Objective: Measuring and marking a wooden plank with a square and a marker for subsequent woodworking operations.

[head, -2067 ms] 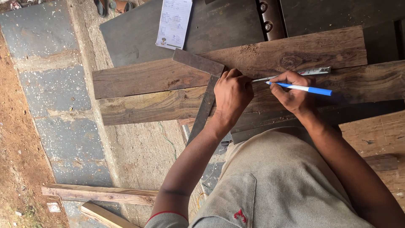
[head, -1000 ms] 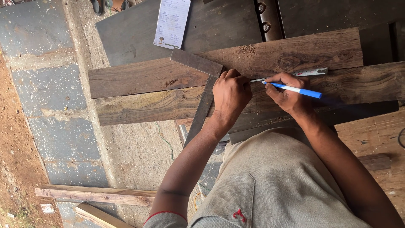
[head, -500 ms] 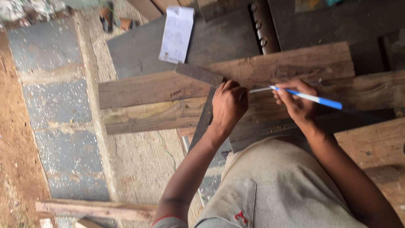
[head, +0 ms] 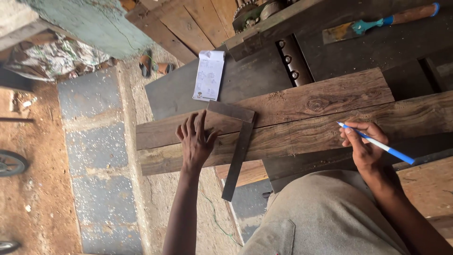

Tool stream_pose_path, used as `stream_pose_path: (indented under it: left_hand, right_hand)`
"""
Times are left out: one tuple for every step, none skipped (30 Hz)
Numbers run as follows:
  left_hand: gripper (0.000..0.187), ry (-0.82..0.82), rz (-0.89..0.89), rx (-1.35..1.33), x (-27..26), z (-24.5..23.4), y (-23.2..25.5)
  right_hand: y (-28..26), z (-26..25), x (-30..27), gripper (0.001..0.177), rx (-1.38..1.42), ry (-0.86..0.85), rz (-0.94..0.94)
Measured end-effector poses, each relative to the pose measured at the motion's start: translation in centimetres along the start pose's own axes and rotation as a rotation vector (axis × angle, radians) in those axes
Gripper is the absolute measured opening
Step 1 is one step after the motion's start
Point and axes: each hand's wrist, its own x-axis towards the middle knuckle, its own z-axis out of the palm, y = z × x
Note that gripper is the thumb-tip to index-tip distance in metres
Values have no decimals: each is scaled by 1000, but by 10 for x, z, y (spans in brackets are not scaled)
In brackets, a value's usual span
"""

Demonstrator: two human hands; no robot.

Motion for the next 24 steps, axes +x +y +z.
stream_pose_path:
  left_hand:
    - [85,-5,7,0,19,-11,10]
    - [90,-31,65,-35,37,-22,19]
    - [95,-59,120,-76,54,-31,30]
    - [95,-64,123,-80,62,-21,27]
    - [89,-151,176,-119,72,-12,24]
    - [82,-237,229,-158,81,-4,21]
    - [82,-227,234,-155,81,8,10]
    - [71,-296,224,-173,83,21,0]
    - [60,-366,219,-192,85,34,-9]
    - [60,-358,230,-191,96,36,-6]
    - [57,-382,168,-216,102,38,-1]
    - [54,-407,107,-241,107,42,2]
    - [54,-413,111,-242,115,45,8]
    - [52,-414,60,-268,121,49,14]
    - [52,-414,6,-293,127,53,19]
    - [52,-422,7,-294,131,55,26]
    - [52,-456,-38,-357,135,57,34]
    - [52,-490,-82,-421,139,60,42]
    - [52,-491,-82,-424,143,65,47]
    - [51,-549,-109,-447,147,70,52]
    - [51,-609,-138,-470,149,76,56]
    - [51,-612,-140,-472,150,75,58]
    - [52,-554,-73,-479,148,74,59]
    - [53,-496,-6,-485,146,74,61]
  right_hand:
    - [-6,3,2,6,1,7,3]
    - [-12,6,3,7,-14,11,4]
    - [-19,7,4,8,-34,11,7]
    - [-22,7,2,8,-38,15,12]
    - [-26,8,3,9,-48,20,18]
    - [-31,8,5,10,-58,25,25]
    - [-27,5,4,10,-57,28,14]
    - [-23,1,5,10,-80,46,4]
    - [-20,-4,4,10,-105,69,-3]
    - [-18,-6,10,10,-105,78,-13]
    - [-17,-9,11,10,-107,85,-12]
    - [-14,-12,11,10,-108,91,-11]
    - [-14,-13,12,10,-110,97,-6]
    - [-14,-12,13,10,-98,105,-5]
    - [-13,-12,13,10,-86,110,-2]
    - [-12,-12,12,10,-87,113,5]
    - [-11,-12,12,10,-75,111,10]
    - [-10,-12,13,10,-62,109,15]
    - [-11,-13,14,10,-65,109,16]
    - [-11,-13,15,10,-74,108,3]
    - [-11,-14,14,11,-83,107,-6]
    - [-11,-13,15,11,-85,105,-3]
    - [-12,-13,14,10,-89,104,-4]
    - [-12,-12,13,9,-93,103,-4]
